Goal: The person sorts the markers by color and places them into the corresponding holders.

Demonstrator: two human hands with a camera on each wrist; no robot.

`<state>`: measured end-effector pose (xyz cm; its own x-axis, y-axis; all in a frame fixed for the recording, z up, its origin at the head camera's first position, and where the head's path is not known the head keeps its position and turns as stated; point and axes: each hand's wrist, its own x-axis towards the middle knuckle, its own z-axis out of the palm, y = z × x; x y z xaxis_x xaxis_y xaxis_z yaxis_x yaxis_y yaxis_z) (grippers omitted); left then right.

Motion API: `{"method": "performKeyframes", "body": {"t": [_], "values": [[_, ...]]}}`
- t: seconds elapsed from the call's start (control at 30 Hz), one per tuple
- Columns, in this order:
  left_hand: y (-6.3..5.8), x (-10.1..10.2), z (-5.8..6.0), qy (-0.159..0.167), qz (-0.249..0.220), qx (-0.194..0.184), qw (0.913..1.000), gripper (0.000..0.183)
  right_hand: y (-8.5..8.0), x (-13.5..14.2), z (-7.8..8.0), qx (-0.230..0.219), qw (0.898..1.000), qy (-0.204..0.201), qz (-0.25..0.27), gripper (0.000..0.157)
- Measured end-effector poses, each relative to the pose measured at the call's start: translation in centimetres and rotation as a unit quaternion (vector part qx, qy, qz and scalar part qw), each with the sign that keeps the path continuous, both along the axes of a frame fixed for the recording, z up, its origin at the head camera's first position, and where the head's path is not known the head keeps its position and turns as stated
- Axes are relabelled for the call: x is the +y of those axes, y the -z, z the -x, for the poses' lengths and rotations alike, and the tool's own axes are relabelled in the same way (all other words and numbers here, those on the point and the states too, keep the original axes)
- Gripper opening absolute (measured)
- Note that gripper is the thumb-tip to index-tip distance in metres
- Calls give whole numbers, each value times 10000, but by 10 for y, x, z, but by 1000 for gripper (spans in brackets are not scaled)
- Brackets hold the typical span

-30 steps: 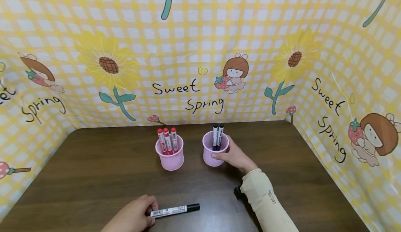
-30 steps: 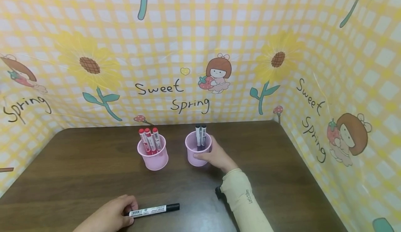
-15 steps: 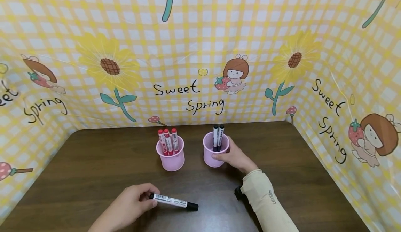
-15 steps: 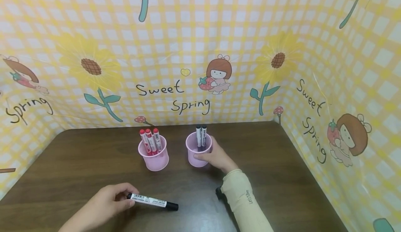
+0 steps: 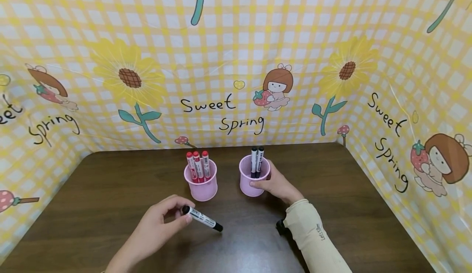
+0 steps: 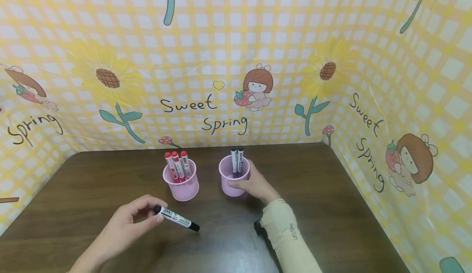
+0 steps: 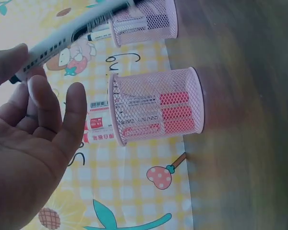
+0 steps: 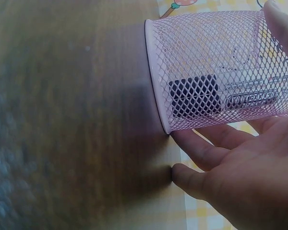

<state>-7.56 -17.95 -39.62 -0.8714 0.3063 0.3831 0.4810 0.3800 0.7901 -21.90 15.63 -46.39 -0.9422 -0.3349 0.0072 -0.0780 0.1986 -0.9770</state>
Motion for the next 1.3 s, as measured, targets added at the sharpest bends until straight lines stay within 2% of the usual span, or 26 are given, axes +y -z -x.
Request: {"method": "performKeyframes", "body": {"t": [0.23,0.3,0.4,0.53,0.67,0.8,0.93,1.1,1.3], "values": [[-5,10,8,61,-393,242,9989,26,1,2,-1,20,10000,12,-20,84],[-8,15,12,-37,-513,269,9983,26,1,2,0,47,10000,0,-27,84],[-16,26,20,-198,-815,111,9964,24,1,4,0,139,9999,-20,-30,84],[-32,50,40,-389,-1270,-71,9911,21,1,5,1,263,9996,36,-85,84],[-47,77,66,-402,-1555,60,9870,21,3,5,1,204,9997,65,-90,83],[-54,103,91,-475,-1728,117,9837,24,4,4,2,127,9999,0,10,82],[-50,122,110,-662,-1738,-182,9824,24,1,1,2,146,9999,-29,-21,83],[-34,137,127,-915,-1264,-424,9868,21,-2,0,1,126,9999,25,-111,85],[-18,147,137,-1105,-602,-740,9893,21,-4,0,-1,55,9999,14,-149,85]]}}
